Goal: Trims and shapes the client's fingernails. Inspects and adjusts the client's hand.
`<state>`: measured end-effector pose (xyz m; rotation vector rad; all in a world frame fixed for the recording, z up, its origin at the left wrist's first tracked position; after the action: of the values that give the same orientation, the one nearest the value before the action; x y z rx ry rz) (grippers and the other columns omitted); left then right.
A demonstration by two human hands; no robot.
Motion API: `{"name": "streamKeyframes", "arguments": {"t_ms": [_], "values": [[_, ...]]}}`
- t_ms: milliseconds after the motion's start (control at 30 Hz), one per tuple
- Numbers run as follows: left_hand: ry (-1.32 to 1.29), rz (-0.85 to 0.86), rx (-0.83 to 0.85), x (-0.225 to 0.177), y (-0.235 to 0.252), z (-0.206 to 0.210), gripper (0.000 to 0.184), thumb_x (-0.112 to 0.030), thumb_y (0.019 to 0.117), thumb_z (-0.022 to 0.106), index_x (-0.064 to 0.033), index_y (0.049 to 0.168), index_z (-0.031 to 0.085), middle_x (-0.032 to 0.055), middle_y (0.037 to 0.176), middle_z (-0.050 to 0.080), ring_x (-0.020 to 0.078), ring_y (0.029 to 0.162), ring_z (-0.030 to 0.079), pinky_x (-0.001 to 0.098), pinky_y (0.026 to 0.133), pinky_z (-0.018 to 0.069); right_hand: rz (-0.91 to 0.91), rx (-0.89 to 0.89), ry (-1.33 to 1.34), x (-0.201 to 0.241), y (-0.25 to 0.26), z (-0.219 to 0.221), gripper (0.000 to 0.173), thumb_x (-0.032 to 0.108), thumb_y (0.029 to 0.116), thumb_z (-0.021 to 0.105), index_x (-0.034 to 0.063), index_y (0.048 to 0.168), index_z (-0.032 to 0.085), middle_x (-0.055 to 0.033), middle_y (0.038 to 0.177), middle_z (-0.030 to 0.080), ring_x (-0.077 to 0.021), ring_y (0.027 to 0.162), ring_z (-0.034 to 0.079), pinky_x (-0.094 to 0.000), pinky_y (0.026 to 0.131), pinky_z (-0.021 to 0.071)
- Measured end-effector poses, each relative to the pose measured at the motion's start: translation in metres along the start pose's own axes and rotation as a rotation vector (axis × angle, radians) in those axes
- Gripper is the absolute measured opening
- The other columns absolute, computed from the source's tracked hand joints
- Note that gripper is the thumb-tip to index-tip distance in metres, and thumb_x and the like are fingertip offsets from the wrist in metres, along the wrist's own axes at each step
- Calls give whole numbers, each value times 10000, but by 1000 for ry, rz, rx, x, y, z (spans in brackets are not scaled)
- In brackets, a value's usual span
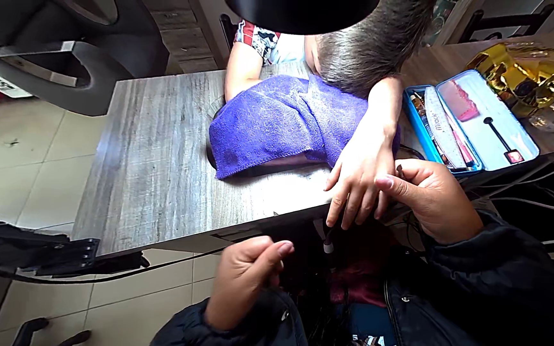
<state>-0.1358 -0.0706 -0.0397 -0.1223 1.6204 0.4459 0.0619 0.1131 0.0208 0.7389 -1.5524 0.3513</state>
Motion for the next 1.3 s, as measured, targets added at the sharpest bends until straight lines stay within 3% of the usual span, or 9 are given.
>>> {"name": "streamKeyframes", "arguments": {"t_ms": [67,133,200,267,333,400,567,733,1300], "values": [[52,152,79,-15,13,-10,179,-276,1018,632,-170,1067,768,-27,1052,760,91,929,729,262,857,612,-5,-3,9,1,-1,-1,191,141,956,684,137,771,636,59,657,664,-13,595,640,-184,586,560],[145,167,146,-23,30,-8,289,-217,1053,550,-76,1246,713,32,1302,696,152,1151,686,322,991,575,-7,-1,12,0,-1,-1,196,151,955,680,137,764,635,57,657,663,-18,597,640,-189,588,558],[66,65,207,-24,44,9,347,-183,1091,431,-39,1268,692,37,1229,732,149,1101,711,326,963,590,-9,-4,8,1,-2,-1,204,152,959,673,134,761,626,50,646,674,-26,588,647,-198,577,560],[-168,-92,332,-19,55,35,422,-293,1119,373,-58,1236,704,48,1113,760,157,1028,729,338,931,598,-12,-20,-28,3,-4,-3,221,158,959,672,122,750,609,44,636,645,-27,577,620,-202,552,528],[-412,-246,461,-11,61,61,506,-523,1064,437,-112,1200,698,52,1057,752,174,1023,722,377,969,579,-7,-39,-71,7,-7,-4,233,171,964,673,111,747,611,34,626,625,-30,560,594,-199,524,497],[-666,-324,505,-5,67,81,475,-595,957,596,-176,1148,710,22,990,737,139,968,714,343,945,574,-11,-61,-129,13,-9,-3,265,187,977,666,105,735,596,25,598,573,-33,515,538,-185,463,434],[-970,-411,563,-15,75,101,292,-294,1060,554,-56,1064,722,127,926,749,232,883,762,408,848,633,-32,-36,-270,16,-8,-5,256,216,980,675,121,755,600,53,599,579,3,512,536,-166,464,430],[-1062,-490,623,-22,73,96,306,-185,1090,433,-13,1109,685,189,1061,740,283,985,756,409,834,639,-16,-7,-255,3,0,-6,299,285,977,675,156,724,583,82,601,568,19,527,532,-167,477,423],[-1171,-576,533,-30,70,99,305,-135,1086,402,-5,1070,678,210,950,745,282,879,774,376,779,648,88,1,-32,-2,-4,1,246,194,1026,604,123,791,619,59,569,588,11,460,521,-143,434,434]]}}
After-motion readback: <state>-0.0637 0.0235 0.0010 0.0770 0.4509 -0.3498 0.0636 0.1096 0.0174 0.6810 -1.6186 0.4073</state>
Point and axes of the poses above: each hand's wrist, its own y-axis towards the middle knuckle, its own z-axis out of the palm, x = y × z, the point moved 4 cm from there along y, towards the middle knuckle
